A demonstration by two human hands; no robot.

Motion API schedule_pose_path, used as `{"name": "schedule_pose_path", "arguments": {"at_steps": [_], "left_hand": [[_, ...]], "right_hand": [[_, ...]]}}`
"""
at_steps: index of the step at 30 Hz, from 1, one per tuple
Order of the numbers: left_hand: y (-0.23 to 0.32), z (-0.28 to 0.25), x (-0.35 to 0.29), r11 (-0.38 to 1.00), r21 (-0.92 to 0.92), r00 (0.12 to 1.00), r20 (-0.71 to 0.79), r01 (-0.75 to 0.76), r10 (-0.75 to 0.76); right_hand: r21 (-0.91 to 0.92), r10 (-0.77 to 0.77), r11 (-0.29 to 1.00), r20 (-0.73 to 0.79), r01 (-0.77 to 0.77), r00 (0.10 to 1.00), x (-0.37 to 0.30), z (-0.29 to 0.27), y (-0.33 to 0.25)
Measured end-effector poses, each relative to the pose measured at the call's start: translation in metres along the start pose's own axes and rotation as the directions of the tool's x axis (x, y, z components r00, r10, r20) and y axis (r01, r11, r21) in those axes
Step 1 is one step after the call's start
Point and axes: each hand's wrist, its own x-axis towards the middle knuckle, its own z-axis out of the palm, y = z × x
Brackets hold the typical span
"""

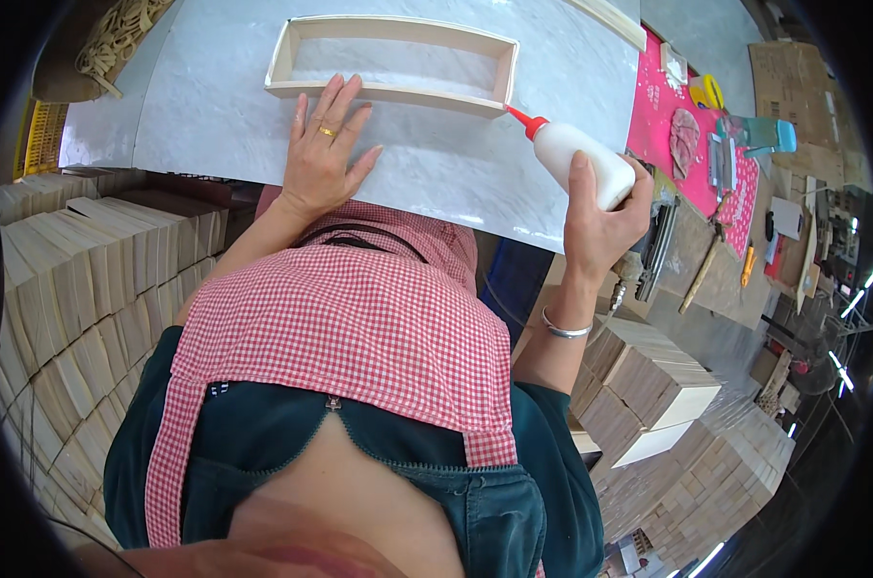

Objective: Assemble small wooden boxes using wood glue and a pneumatic nail gun.

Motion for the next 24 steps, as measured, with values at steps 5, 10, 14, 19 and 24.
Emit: {"name": "schedule_pose_path", "arguments": {"at_steps": [5, 10, 14, 19, 24], "left_hand": [[-0.001, -0.001, -0.002, 0.999, -0.007, 0.997, -0.074, -0.040, 0.039], [-0.004, 0.004, -0.004, 0.991, 0.007, 0.987, -0.090, -0.131, 0.131], [-0.005, 0.004, -0.009, 0.993, -0.103, 0.998, 0.000, -0.055, 0.055], [-0.006, 0.001, -0.007, 0.992, -0.095, 0.994, -0.076, -0.087, 0.080], [-0.006, 0.001, -0.007, 0.993, -0.094, 0.994, -0.091, -0.073, 0.065]], "right_hand": [[0.248, 0.276, 0.920, 0.138, -0.303, 0.951, -0.004, 0.017, -0.025], [0.432, 0.131, 0.846, 0.399, -0.313, 0.907, -0.024, 0.074, -0.066], [0.472, -0.066, 0.868, 0.417, -0.154, 0.907, -0.036, 0.131, -0.095], [0.464, -0.116, 0.880, 0.421, -0.104, 0.899, -0.036, 0.152, -0.113], [0.419, -0.121, 0.905, 0.412, -0.070, 0.903, -0.030, 0.147, -0.111]]}}
